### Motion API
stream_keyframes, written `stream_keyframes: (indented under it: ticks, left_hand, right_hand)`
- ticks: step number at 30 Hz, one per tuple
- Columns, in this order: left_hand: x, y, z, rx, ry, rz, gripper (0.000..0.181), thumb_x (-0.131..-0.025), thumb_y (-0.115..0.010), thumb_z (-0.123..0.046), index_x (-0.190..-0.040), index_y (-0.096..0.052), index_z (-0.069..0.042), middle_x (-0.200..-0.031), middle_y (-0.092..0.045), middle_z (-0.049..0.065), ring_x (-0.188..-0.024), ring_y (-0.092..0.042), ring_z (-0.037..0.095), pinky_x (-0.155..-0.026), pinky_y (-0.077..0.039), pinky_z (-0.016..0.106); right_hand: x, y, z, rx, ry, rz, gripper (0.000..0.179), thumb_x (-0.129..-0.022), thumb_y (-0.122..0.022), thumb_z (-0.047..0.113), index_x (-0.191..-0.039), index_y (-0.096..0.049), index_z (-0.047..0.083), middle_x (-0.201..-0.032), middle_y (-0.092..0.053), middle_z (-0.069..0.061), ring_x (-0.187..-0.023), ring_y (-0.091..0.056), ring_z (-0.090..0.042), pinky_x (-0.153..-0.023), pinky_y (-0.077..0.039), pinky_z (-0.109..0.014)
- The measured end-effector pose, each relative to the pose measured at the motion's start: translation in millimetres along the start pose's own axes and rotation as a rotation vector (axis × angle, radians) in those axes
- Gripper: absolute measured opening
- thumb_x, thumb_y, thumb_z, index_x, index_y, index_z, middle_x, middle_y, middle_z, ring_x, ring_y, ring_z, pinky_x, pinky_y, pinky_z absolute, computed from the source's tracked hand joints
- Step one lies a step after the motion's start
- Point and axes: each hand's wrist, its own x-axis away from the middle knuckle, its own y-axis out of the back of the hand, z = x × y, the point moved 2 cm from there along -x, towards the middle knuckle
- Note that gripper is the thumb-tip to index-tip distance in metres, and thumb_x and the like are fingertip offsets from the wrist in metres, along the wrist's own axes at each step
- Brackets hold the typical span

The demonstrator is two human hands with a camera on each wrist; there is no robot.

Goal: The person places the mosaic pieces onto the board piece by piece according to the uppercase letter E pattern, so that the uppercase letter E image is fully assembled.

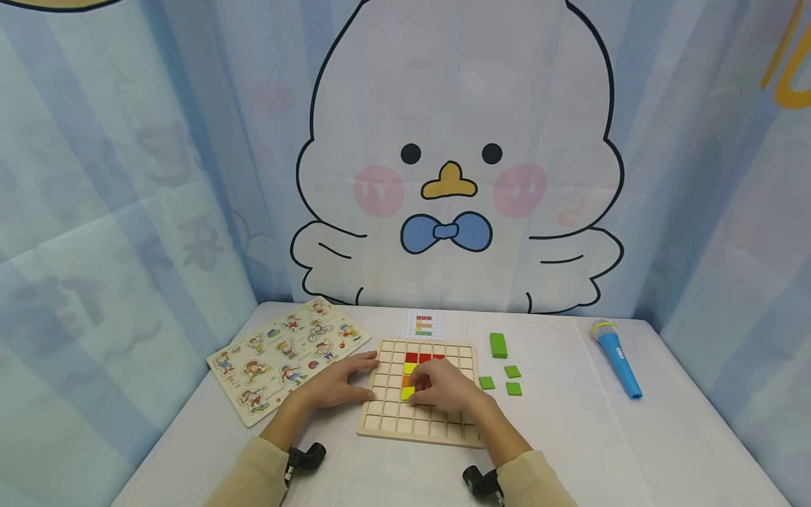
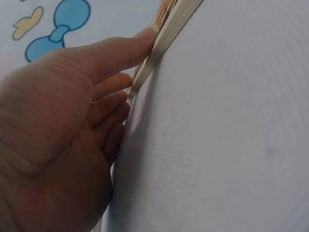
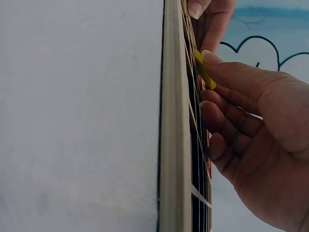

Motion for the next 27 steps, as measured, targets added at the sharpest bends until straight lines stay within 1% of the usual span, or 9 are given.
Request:
stream_keyframes:
  ticks: [8,13,16,19,23,27]
  left_hand:
    - [1.1,0.4,1.0,0.003,-0.004,-0.003,0.071,-0.092,-0.078,-0.04,-0.152,-0.054,-0.014,-0.169,-0.037,0.004,-0.158,-0.03,0.03,-0.129,-0.024,0.055]
    - [1.4,0.0,0.6,0.016,0.0,-0.001,0.071,-0.091,-0.079,-0.04,-0.152,-0.054,-0.013,-0.169,-0.037,0.004,-0.158,-0.03,0.031,-0.129,-0.024,0.057]
    - [1.1,-0.3,0.5,0.021,0.006,-0.002,0.071,-0.091,-0.079,-0.04,-0.152,-0.054,-0.014,-0.169,-0.037,0.003,-0.158,-0.03,0.031,-0.129,-0.024,0.057]
    - [1.0,-0.2,0.1,0.021,0.007,-0.004,0.071,-0.091,-0.079,-0.039,-0.152,-0.054,-0.014,-0.169,-0.037,0.003,-0.158,-0.03,0.03,-0.129,-0.024,0.056]
    - [1.4,0.3,-1.0,0.023,0.007,-0.008,0.071,-0.091,-0.079,-0.039,-0.152,-0.054,-0.013,-0.169,-0.037,0.003,-0.158,-0.03,0.03,-0.129,-0.024,0.056]
    - [2.5,0.6,-2.0,0.024,0.011,-0.009,0.071,-0.091,-0.08,-0.038,-0.152,-0.054,-0.013,-0.168,-0.038,0.003,-0.158,-0.03,0.03,-0.129,-0.024,0.055]
  right_hand:
    - [-1.5,-2,1,-0.01,-0.013,-0.004,0.02,-0.088,-0.085,0.023,-0.102,-0.074,0.012,-0.083,-0.065,0.006,-0.079,-0.059,-0.014,-0.07,-0.051,-0.024]
    - [-0.7,-3,0,-0.013,-0.023,-0.005,0.023,-0.087,-0.086,0.025,-0.103,-0.074,0.014,-0.085,-0.066,0.006,-0.08,-0.06,-0.013,-0.071,-0.051,-0.024]
    - [1.0,-1,-1,-0.015,-0.017,-0.009,0.022,-0.088,-0.085,0.026,-0.103,-0.075,0.015,-0.085,-0.066,0.007,-0.08,-0.06,-0.012,-0.071,-0.051,-0.023]
    - [4.9,3,-2,-0.01,0.006,-0.022,0.02,-0.091,-0.082,0.027,-0.105,-0.075,0.015,-0.085,-0.065,0.007,-0.078,-0.058,-0.011,-0.069,-0.05,-0.022]
    - [13.5,12,-3,-0.01,0.033,-0.082,0.024,-0.094,-0.078,0.026,-0.112,-0.074,0.011,-0.091,-0.066,0.005,-0.08,-0.057,-0.012,-0.069,-0.05,-0.022]
    - [22.5,24,-5,-0.017,0.014,-0.157,0.032,-0.095,-0.077,0.028,-0.121,-0.072,0.009,-0.103,-0.068,0.001,-0.087,-0.059,-0.014,-0.074,-0.052,-0.024]
